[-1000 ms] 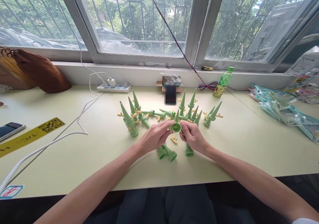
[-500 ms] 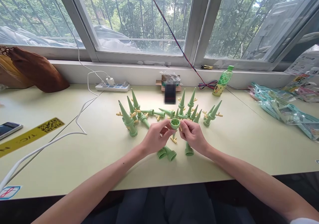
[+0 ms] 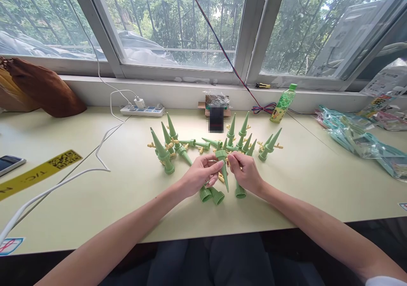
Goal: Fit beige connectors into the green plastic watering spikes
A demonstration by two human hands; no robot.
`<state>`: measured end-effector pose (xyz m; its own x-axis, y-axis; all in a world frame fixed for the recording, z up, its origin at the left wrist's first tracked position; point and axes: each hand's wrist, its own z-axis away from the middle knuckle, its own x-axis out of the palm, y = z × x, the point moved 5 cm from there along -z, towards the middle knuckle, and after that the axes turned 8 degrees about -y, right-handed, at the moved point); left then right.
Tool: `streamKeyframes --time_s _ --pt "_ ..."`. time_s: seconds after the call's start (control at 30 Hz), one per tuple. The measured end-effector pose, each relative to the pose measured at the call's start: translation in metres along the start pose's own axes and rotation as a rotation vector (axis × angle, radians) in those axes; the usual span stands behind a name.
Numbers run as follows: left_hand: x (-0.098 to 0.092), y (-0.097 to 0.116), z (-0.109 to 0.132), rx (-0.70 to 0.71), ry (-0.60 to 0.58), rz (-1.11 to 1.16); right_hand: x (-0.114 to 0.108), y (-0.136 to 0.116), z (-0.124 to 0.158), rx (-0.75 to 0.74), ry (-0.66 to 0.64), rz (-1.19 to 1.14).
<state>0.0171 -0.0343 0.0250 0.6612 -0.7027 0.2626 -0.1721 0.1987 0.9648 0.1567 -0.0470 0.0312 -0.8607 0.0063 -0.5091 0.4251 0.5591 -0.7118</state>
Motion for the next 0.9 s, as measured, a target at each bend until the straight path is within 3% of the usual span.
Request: streamKeyframes --time_s 0.9 --pt "-0.0061 0.0018 0.0004 -0.111 0.033 0.029 0.0003 -0.0082 -0.0015 -0.043 0.039 0.042"
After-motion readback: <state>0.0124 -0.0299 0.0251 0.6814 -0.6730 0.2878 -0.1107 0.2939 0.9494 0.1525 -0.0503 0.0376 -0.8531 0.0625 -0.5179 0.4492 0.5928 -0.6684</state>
